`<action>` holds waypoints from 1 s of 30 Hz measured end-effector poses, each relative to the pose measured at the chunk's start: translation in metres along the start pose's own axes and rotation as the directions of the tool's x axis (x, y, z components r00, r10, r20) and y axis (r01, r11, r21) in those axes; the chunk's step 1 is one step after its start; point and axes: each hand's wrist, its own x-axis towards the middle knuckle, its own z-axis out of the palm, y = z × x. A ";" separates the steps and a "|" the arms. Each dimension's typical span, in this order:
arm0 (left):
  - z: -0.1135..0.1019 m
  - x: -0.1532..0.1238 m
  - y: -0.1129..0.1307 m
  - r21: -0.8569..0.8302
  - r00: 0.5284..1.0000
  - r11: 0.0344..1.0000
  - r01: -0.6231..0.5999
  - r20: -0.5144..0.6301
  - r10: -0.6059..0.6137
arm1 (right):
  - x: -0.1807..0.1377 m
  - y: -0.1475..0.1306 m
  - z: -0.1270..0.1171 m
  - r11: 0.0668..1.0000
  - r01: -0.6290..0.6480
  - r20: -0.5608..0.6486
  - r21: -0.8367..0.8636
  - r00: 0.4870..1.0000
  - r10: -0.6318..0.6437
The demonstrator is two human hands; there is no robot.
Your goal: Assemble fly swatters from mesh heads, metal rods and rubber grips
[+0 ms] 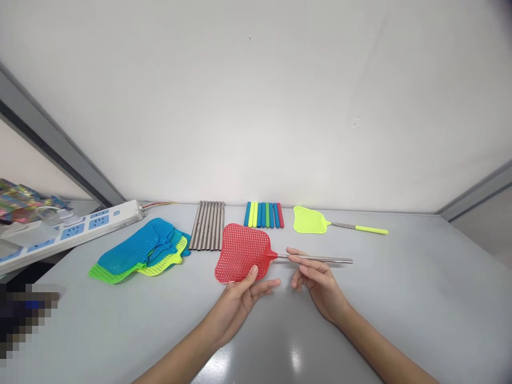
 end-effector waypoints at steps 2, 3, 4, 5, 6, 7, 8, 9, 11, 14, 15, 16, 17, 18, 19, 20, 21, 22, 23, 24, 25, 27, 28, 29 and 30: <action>0.001 -0.001 0.000 0.034 1.000 0.999 0.001 0.009 -0.001 | 0.000 0.000 0.000 1.000 0.001 -0.003 0.007 1.000 -0.001; 0.001 -0.001 0.000 0.053 1.000 0.999 0.003 0.013 -0.003 | 0.000 0.000 0.000 1.000 0.001 -0.006 0.012 1.000 -0.001; 0.001 -0.001 0.000 0.068 1.000 0.998 0.004 0.013 -0.005 | 0.001 0.001 0.000 1.000 0.000 -0.007 0.016 1.000 0.000; 0.001 -0.001 0.000 0.076 1.000 0.997 0.002 0.011 -0.003 | 0.001 0.001 0.000 1.000 0.000 -0.007 0.019 1.000 0.000; 0.001 -0.001 0.000 0.077 1.000 0.997 -0.002 0.007 0.001 | 0.001 0.001 0.001 1.000 -0.001 -0.007 0.020 1.000 0.001; 0.001 -0.001 0.000 0.073 1.000 0.997 -0.005 0.005 0.005 | 0.001 0.001 0.001 1.000 -0.001 -0.006 0.020 1.000 0.001; 0.000 0.000 -0.001 0.065 1.000 0.998 -0.007 0.003 0.007 | 0.001 0.000 0.001 1.000 -0.001 -0.006 0.019 1.000 0.001; 0.000 0.000 -0.001 0.055 1.000 0.998 -0.008 0.002 0.008 | 0.001 0.000 0.001 1.000 -0.001 -0.006 0.019 1.000 0.001; -0.002 0.001 -0.002 0.034 1.000 0.999 -0.005 0.002 0.005 | 0.000 0.000 0.001 1.000 -0.002 -0.007 0.019 1.000 0.003; -0.004 0.002 -0.002 0.021 1.000 1.000 -0.001 -0.006 0.001 | 0.000 0.001 0.000 1.000 -0.011 -0.007 0.017 1.000 0.011; -0.003 0.002 -0.002 0.020 1.000 1.000 -0.002 -0.008 0.002 | 0.000 0.001 0.000 1.000 -0.012 -0.007 0.016 1.000 0.012; -0.003 0.002 -0.002 0.020 1.000 1.000 -0.004 -0.009 0.004 | 0.000 0.001 0.000 1.000 -0.013 -0.006 0.015 1.000 0.013; -0.003 0.002 -0.002 0.021 1.000 1.000 -0.008 -0.009 0.008 | 0.000 0.001 0.001 1.000 -0.011 -0.007 0.014 1.000 0.011; -0.002 0.002 -0.002 0.023 1.000 1.000 -0.012 -0.007 0.012 | 0.000 0.001 0.001 1.000 -0.009 -0.007 0.012 1.000 0.009; -0.002 0.002 -0.002 0.026 1.000 0.999 -0.019 -0.006 0.019 | 0.000 0.001 0.001 1.000 -0.009 -0.007 0.010 1.000 0.009; -0.001 0.002 -0.003 0.030 1.000 0.999 -0.025 -0.004 0.025 | 0.000 0.001 0.001 1.000 -0.009 -0.006 0.009 1.000 0.009; -0.001 0.002 -0.003 0.034 1.000 0.999 -0.029 -0.001 0.029 | 0.000 0.001 0.001 1.000 -0.010 -0.007 0.008 1.000 0.010; -0.002 0.002 -0.004 0.036 0.999 0.999 -0.033 0.002 0.033 | 0.000 0.001 0.001 1.000 -0.011 -0.007 0.007 1.000 0.012; -0.002 0.002 -0.004 0.037 0.999 0.999 -0.034 0.004 0.034 | 0.000 0.001 0.001 1.000 -0.012 -0.006 0.006 1.000 0.012; -0.003 0.002 -0.004 0.036 0.999 0.999 -0.033 0.006 0.033 | 0.000 0.001 0.001 1.000 -0.011 -0.005 0.005 1.000 0.011; -0.003 0.002 -0.005 0.034 1.000 0.999 -0.031 0.008 0.030 | 0.000 0.001 0.001 1.000 -0.009 -0.005 0.004 1.000 0.009; -0.003 0.002 -0.005 0.036 1.000 0.999 -0.028 0.011 0.028 | 0.000 0.001 0.000 1.000 -0.006 -0.004 0.001 1.000 0.006; -0.003 0.002 -0.004 0.040 1.000 0.999 -0.028 0.013 0.027 | 0.000 0.001 0.000 1.000 -0.006 -0.003 0.000 1.000 0.006; -0.002 0.002 -0.004 0.043 1.000 0.999 -0.026 0.014 0.025 | 0.000 0.002 0.000 1.000 -0.006 -0.003 -0.001 1.000 0.006; -0.002 0.002 -0.004 0.045 1.000 0.999 -0.025 0.014 0.024 | 0.000 0.002 0.000 1.000 -0.007 -0.002 0.000 1.000 0.007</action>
